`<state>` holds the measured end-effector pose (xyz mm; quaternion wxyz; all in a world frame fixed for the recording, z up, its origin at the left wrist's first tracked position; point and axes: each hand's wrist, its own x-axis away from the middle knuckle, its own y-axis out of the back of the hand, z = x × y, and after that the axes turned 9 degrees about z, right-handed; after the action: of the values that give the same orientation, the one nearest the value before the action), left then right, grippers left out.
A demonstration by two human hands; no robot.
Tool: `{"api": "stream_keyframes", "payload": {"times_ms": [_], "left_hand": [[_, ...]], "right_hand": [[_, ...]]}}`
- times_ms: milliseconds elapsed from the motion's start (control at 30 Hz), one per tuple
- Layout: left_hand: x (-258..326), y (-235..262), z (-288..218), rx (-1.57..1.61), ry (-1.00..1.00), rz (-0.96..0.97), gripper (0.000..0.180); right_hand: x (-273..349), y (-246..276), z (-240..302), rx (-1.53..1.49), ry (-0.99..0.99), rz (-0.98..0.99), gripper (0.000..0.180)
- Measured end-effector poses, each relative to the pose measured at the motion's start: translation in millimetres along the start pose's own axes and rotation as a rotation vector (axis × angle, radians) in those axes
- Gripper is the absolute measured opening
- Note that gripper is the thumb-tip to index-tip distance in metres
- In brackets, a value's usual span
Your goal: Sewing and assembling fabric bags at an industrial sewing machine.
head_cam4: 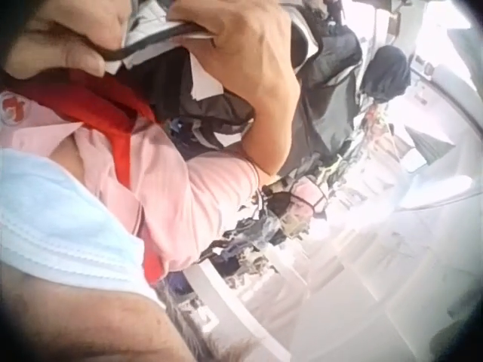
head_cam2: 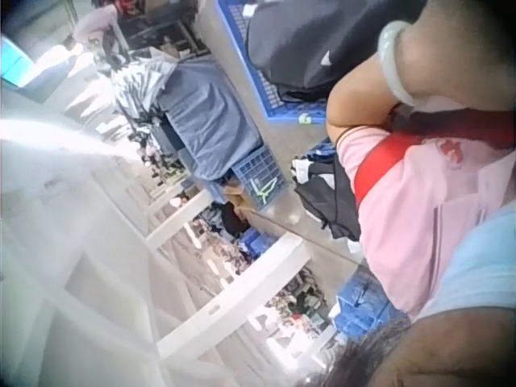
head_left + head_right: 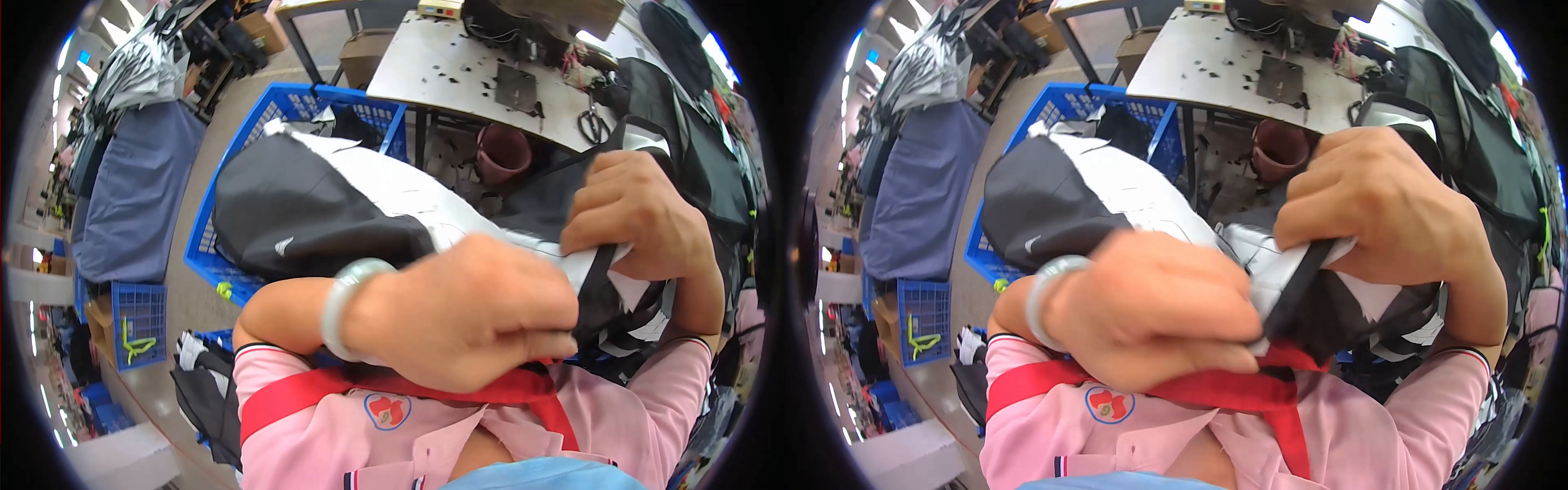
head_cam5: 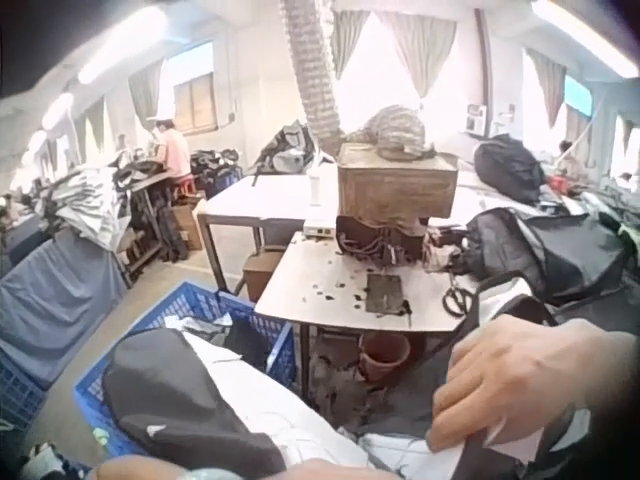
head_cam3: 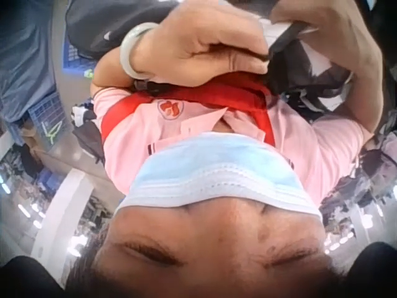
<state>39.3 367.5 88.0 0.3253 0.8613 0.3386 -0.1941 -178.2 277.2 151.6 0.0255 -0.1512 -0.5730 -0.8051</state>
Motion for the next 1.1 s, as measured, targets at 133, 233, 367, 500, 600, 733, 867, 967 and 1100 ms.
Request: {"api": "stream_keyframes", "payload": {"times_ms": [133, 233, 367, 500, 600, 733, 867, 967, 1100], "left_hand": [[-27.8, 52.6, 71.5, 0.287, 0.399, -0.241, 0.014], [-52.2, 60.1, 124.3, 0.309, 0.399, -0.281, 0.012], [-79.9, 64.9, 163.7, 0.406, 0.49, -0.26, 0.014], [-92.9, 71.2, 187.9, 0.42, 0.605, -0.244, 0.018], [-96.3, 81.0, 203.2, 0.391, 0.663, -0.216, 0.021], [-101.7, 89.6, 228.9, 0.272, 0.652, -0.192, 0.022], [-107.8, 92.6, 258.7, 0.231, 0.64, -0.226, 0.025], [-111.4, 93.7, 276.0, 0.222, 0.688, -0.268, 0.026], [-112.9, 96.6, 288.0, 0.261, 0.709, -0.294, 0.028]], "right_hand": [[10.1, -35.2, -32.0, -0.098, -0.444, -0.702, 0.018], [13.5, -29.7, -85.2, -0.468, -0.559, -0.453, 0.021], [23.4, -51.3, -129.6, -0.663, -0.552, -0.537, 0.028], [24.8, -50.2, -154.0, -0.64, -0.602, -0.508, 0.031], [21.1, -49.2, -167.2, -0.666, -0.606, -0.491, 0.032], [14.9, -55.2, -196.9, -0.769, -0.595, -0.473, 0.034], [9.2, -62.0, -227.5, -0.766, -0.68, -0.471, 0.037], [5.5, -70.3, -243.2, -0.744, -0.688, -0.519, 0.04], [-1.4, -70.0, -250.5, -0.766, -0.74, -0.49, 0.046]]}}
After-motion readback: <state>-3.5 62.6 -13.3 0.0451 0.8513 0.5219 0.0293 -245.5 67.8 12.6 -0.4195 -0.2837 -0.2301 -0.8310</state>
